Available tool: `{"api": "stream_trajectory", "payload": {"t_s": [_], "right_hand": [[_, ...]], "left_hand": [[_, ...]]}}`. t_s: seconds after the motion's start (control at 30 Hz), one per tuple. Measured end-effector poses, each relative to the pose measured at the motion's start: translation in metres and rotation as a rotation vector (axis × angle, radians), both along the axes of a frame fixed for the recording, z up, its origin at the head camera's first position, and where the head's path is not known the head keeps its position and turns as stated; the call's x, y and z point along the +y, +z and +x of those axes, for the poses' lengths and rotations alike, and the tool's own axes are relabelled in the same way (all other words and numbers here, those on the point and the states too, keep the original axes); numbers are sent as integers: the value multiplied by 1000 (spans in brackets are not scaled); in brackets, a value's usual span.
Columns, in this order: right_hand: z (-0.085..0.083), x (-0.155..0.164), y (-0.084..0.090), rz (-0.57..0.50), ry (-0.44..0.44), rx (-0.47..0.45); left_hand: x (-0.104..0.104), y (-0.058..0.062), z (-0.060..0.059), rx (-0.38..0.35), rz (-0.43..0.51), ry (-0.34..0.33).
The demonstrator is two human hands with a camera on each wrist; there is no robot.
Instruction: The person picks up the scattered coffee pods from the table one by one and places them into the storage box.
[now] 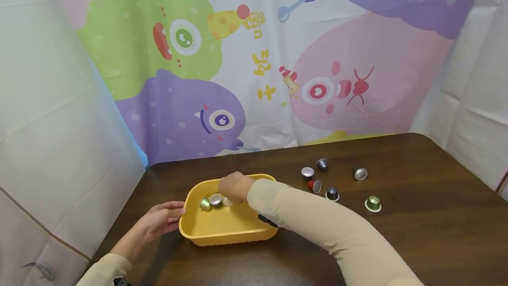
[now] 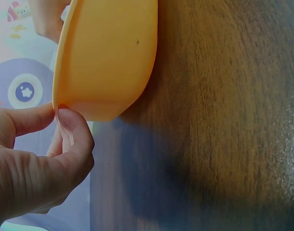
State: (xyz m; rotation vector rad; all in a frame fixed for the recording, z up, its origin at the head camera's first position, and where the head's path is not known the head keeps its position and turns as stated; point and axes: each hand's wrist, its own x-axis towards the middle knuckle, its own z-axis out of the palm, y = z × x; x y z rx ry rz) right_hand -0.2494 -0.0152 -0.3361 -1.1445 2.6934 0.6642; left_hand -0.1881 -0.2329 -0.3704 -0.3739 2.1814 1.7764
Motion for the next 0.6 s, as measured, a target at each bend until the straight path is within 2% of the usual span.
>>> {"api": "stream_trajectory", "payload": {"t_s": [0.17,0.4,0.6], "right_hand": [[0,1,1,-4,11,33],[-1,5,6,-15,24,21],[0,9,17,-55,6,-50]], "left_hand": [[0,1,1,1,-6,-3],[0,0,2,-7,-5,-4],[0,2,1,-8,4,0]]}}
